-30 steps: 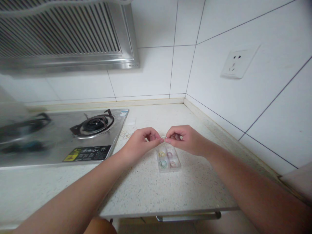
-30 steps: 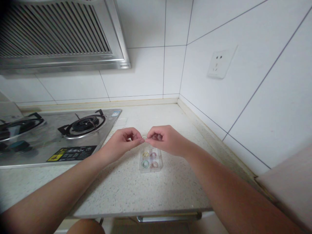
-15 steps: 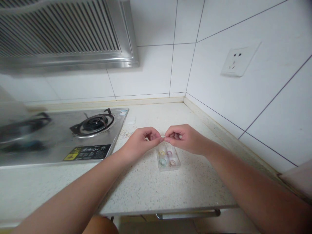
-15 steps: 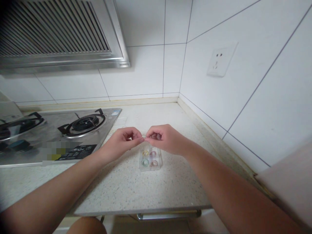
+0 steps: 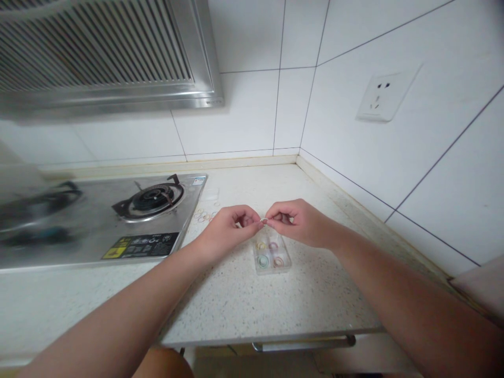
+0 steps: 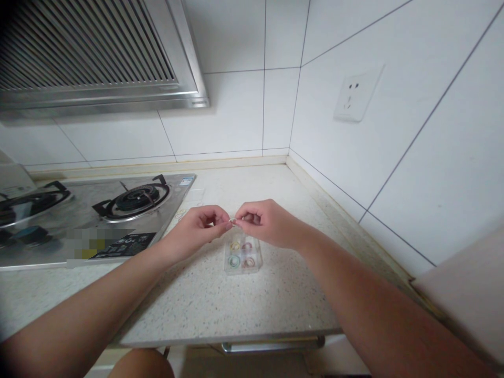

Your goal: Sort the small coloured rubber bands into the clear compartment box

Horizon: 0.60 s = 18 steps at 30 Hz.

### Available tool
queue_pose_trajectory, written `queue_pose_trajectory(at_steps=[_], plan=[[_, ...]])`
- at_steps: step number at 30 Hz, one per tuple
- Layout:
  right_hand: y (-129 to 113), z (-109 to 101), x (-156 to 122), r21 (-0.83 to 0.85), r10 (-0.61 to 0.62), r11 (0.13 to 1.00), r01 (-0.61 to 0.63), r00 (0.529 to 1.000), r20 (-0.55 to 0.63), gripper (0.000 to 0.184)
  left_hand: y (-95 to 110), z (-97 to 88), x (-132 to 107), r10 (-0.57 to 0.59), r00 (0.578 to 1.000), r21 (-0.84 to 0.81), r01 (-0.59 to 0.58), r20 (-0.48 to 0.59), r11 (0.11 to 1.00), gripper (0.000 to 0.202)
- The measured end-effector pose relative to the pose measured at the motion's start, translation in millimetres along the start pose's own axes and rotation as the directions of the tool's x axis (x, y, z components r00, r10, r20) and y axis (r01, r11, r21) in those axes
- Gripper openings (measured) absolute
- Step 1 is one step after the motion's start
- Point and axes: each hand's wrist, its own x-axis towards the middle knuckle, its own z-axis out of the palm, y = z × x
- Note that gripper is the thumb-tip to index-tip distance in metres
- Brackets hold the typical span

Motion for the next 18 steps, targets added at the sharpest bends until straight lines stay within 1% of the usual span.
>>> queue_pose_trajectory(at_steps=[9,18], plan=[[-0.2,-3.3,0.2,-0.019,0.015,1.0,-0.014,1.0,0.011,0.018,-3.1,0.4,0.0,-0.009,1.0,-0.019,0.009,0.005,1.0,0.019],[3.2,-4.4,-0.5,0.031,0.027,0.999,-0.026,1.0,-0.002,0.019,-2.3,1.4,-0.1,-0.01,1.0,-0.015,0.01,-0.003,1.0,0.018]])
